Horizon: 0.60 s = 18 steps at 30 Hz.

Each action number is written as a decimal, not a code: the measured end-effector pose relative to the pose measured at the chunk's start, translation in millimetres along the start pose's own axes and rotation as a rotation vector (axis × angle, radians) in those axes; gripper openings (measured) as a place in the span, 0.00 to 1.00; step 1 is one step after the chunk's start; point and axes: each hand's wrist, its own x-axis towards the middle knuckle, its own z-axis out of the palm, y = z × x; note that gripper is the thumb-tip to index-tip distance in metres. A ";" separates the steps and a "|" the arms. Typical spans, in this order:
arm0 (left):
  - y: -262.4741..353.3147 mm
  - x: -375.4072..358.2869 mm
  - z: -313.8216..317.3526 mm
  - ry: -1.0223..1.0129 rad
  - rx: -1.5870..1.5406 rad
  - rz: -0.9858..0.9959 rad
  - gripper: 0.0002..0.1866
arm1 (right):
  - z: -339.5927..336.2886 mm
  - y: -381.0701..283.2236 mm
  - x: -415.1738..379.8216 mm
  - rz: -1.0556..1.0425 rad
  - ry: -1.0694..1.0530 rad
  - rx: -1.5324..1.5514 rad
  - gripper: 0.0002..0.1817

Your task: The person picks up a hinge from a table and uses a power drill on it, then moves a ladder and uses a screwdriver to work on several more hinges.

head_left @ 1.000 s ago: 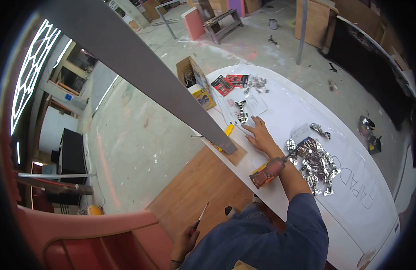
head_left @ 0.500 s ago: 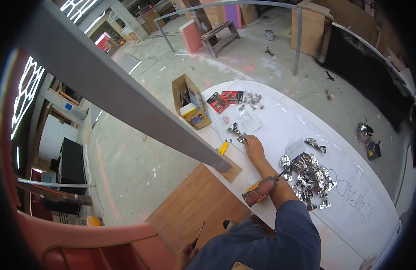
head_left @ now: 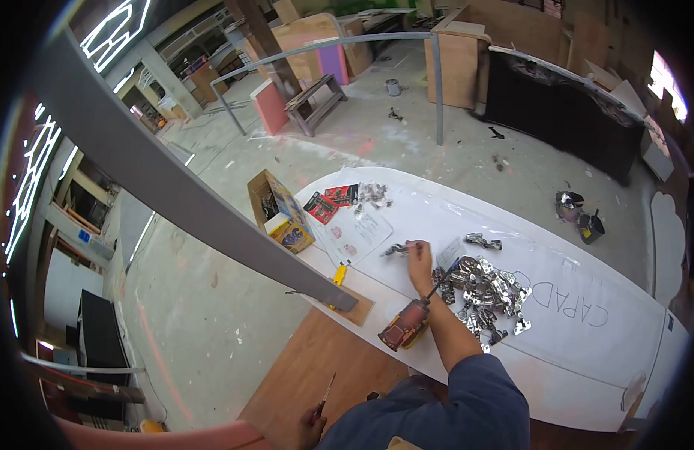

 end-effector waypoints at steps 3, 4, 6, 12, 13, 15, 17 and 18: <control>-9.3 12.9 -8.2 -0.070 -0.162 0.101 0.34 | -43.3 -7.3 0.3 0.089 0.163 0.196 0.15; -9.9 18.9 -11.2 -0.082 -0.157 0.118 0.34 | -52.3 -11.3 -1.0 0.075 0.179 0.196 0.15; -10.4 30.2 -18.6 -0.180 -0.244 0.210 0.37 | -68.6 -23.2 -6.8 0.229 0.322 0.518 0.18; 117.0 -11.0 -70.6 -0.364 -0.223 0.133 0.31 | -112.9 -83.6 -36.0 0.440 0.470 0.594 0.22; 120.1 -13.7 -73.7 -0.374 -0.224 0.143 0.31 | -123.7 -86.5 -40.1 0.513 0.528 0.791 0.22; 122.2 -18.5 -79.3 -0.371 -0.274 0.217 0.30 | -156.4 -87.4 -54.3 0.460 0.520 0.800 0.21; 120.7 -22.4 -84.1 -0.377 -0.321 0.284 0.29 | -186.3 -93.9 -71.9 0.665 0.413 0.974 0.22; 119.3 -24.1 -86.2 -0.385 -0.342 0.315 0.29 | -195.7 -92.1 -80.7 0.661 0.373 1.066 0.23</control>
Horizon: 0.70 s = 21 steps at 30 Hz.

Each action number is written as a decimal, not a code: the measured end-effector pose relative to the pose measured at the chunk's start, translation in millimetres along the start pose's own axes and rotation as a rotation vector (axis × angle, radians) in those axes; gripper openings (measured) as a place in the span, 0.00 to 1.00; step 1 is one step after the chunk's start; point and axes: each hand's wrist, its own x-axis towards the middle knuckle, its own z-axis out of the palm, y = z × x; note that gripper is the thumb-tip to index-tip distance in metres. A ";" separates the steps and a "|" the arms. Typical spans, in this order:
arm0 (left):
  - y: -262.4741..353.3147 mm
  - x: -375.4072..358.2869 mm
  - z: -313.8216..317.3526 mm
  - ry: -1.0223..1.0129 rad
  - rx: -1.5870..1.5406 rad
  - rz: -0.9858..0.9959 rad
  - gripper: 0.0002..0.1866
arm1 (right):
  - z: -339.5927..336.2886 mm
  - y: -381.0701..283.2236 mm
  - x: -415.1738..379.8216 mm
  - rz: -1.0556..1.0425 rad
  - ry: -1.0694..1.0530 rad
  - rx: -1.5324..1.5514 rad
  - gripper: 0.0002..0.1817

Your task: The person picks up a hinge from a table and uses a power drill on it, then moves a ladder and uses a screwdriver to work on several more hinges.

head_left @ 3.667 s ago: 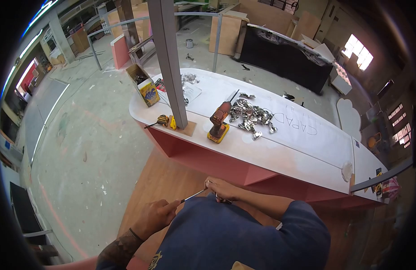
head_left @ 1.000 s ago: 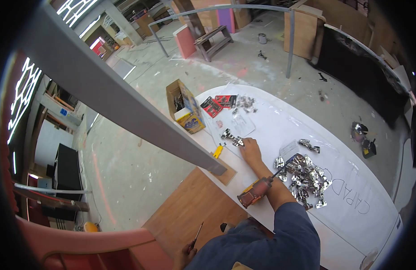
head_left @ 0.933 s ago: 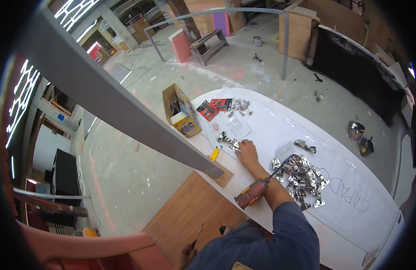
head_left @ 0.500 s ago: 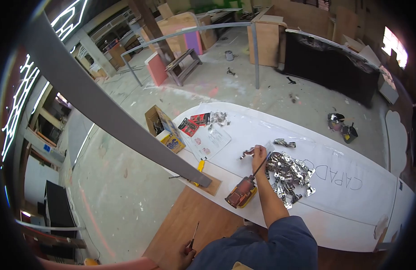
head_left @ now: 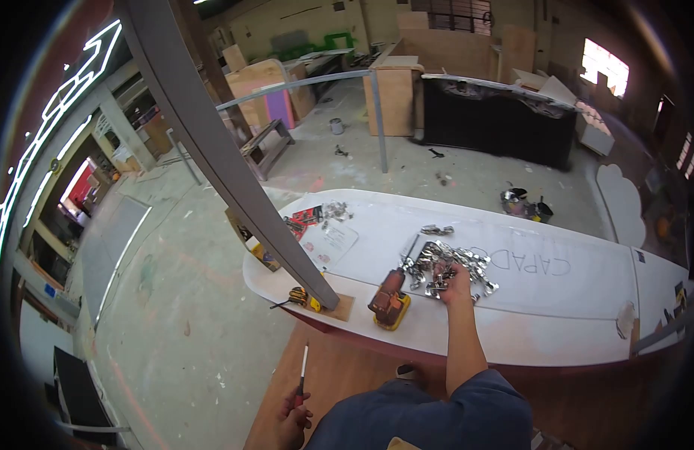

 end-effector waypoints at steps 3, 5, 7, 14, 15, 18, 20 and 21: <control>-1.5 -8.5 -3.5 -0.029 -0.058 0.085 0.28 | 9.1 0.8 -78.8 -0.026 -0.187 -0.179 0.19; -1.3 -14.7 -4.4 -0.035 -0.100 0.135 0.27 | 12.0 4.4 -113.4 -0.042 -0.263 -0.375 0.22; 1.8 -21.0 -3.4 -0.030 -0.144 0.173 0.27 | 12.0 9.1 -137.6 -0.022 -0.369 -0.505 0.23; 43.4 -46.7 1.4 -0.104 0.125 0.363 0.19 | 30.9 56.6 -245.4 0.094 -0.593 -0.845 0.26; 52.3 -50.3 -0.9 -0.103 0.290 0.491 0.19 | 32.9 65.8 -257.9 0.120 -0.609 -0.839 0.26; 65.0 -61.3 -5.7 -0.088 0.462 0.624 0.18 | 23.1 88.7 -279.8 0.257 -0.611 -0.758 0.23; 63.1 -64.8 -8.4 -0.076 0.468 0.626 0.18 | 15.8 99.3 -288.7 0.332 -0.616 -0.739 0.22; 59.0 -64.8 -10.0 -0.087 0.483 0.645 0.18 | 13.2 104.5 -292.1 0.346 -0.617 -0.741 0.22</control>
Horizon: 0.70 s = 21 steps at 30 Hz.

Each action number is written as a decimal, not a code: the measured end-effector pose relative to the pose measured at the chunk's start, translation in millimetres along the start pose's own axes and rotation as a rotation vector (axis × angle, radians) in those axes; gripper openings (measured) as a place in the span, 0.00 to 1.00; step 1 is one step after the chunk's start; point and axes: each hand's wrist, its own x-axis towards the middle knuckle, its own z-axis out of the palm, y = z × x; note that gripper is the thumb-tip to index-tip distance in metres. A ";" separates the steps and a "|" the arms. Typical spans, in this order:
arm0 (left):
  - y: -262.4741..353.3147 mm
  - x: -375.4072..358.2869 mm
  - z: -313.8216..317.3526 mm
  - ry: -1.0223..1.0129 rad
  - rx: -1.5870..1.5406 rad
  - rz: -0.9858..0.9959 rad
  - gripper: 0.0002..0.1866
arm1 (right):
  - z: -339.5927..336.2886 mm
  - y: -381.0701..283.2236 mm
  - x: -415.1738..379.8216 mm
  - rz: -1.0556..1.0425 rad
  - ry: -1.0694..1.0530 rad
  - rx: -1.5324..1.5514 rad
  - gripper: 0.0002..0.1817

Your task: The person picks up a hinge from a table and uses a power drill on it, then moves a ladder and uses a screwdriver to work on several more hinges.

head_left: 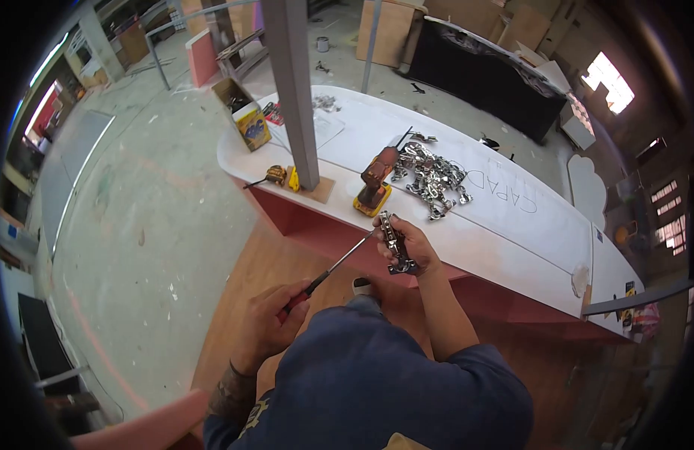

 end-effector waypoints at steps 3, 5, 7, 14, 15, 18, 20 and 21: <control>-0.9 -6.6 -0.8 -0.009 0.003 -0.001 0.18 | 10.3 11.5 -1.5 0.042 -0.022 -0.003 0.21; -0.6 -11.5 1.2 -0.006 -0.003 -0.019 0.18 | 20.7 13.3 -2.9 0.081 -0.033 -0.055 0.17; -3.6 -15.7 4.6 0.039 0.002 0.019 0.18 | 25.6 17.9 -1.0 0.107 -0.059 -0.039 0.16; -6.2 -26.2 4.4 0.080 0.013 -0.012 0.18 | 32.4 27.2 12.4 0.140 -0.092 -0.038 0.18; -4.9 -27.6 3.0 0.072 0.012 -0.027 0.18 | 33.0 27.5 13.5 0.146 -0.096 -0.039 0.18; -5.5 -29.5 3.0 0.084 0.007 -0.035 0.18 | 33.7 27.2 16.9 0.157 -0.083 -0.023 0.19; -5.6 -29.7 2.4 0.101 0.002 -0.029 0.18 | 33.2 26.7 19.4 0.158 -0.082 -0.029 0.19; -5.4 -29.7 2.1 0.096 0.012 -0.038 0.18 | 33.7 26.7 20.3 0.159 -0.085 -0.028 0.19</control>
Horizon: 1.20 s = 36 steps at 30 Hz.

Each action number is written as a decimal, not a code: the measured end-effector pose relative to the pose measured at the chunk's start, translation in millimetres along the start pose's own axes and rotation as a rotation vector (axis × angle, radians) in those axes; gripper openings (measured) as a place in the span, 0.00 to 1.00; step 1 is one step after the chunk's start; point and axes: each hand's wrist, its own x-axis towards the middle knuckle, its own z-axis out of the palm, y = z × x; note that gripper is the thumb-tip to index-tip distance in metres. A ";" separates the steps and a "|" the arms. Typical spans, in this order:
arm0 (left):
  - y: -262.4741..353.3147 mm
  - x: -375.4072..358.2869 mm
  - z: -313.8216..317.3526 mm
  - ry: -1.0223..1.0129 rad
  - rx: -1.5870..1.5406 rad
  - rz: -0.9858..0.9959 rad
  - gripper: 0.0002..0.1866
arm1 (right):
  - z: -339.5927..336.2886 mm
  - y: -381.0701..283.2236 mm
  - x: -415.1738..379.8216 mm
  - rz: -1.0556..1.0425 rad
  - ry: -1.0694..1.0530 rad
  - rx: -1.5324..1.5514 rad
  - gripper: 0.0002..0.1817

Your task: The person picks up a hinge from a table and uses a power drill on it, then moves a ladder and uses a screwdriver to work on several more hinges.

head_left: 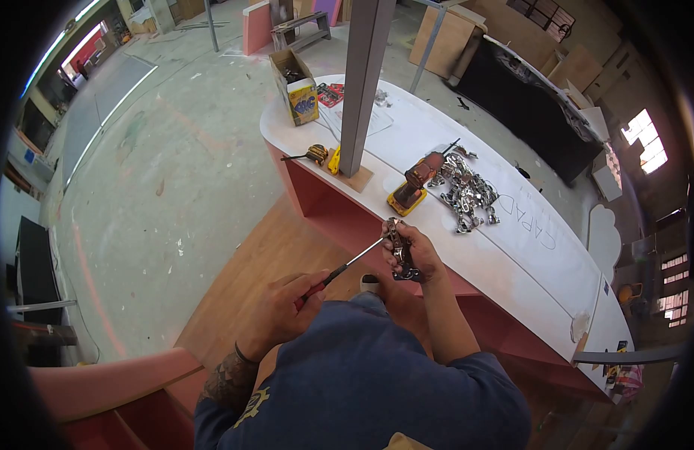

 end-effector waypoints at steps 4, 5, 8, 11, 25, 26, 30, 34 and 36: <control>-1.9 0.7 2.8 0.005 0.003 -0.019 0.18 | 2.7 -2.3 2.0 0.017 0.012 -0.020 0.19; -2.3 1.1 3.2 0.006 0.003 -0.019 0.18 | 3.0 -3.0 2.3 0.019 0.013 -0.034 0.19; -4.4 2.5 3.5 0.002 0.003 -0.034 0.19 | 2.9 -4.4 3.5 0.016 0.009 -0.029 0.18; -8.1 5.8 0.5 -0.039 -0.019 -0.066 0.18 | 16.3 -11.6 0.1 -0.049 0.091 -0.331 0.16; -23.1 8.0 -15.1 -0.241 -0.688 -0.626 0.20 | 29.0 -20.2 3.4 -0.141 0.056 -0.670 0.14; -22.4 5.9 -13.2 -0.234 -0.694 -0.630 0.20 | 30.0 -19.4 3.8 -0.129 0.046 -0.653 0.13; -22.8 1.1 -9.9 -0.106 -0.318 -0.315 0.18 | 33.6 -11.8 5.7 -0.107 0.039 -0.654 0.14; -27.9 -4.0 -10.3 -0.047 -0.075 -0.054 0.17 | 27.1 1.0 6.3 -0.064 0.061 -0.599 0.14; -28.8 -6.3 -13.0 -0.068 -0.015 -0.038 0.17 | 26.4 2.9 7.7 -0.052 0.059 -0.560 0.14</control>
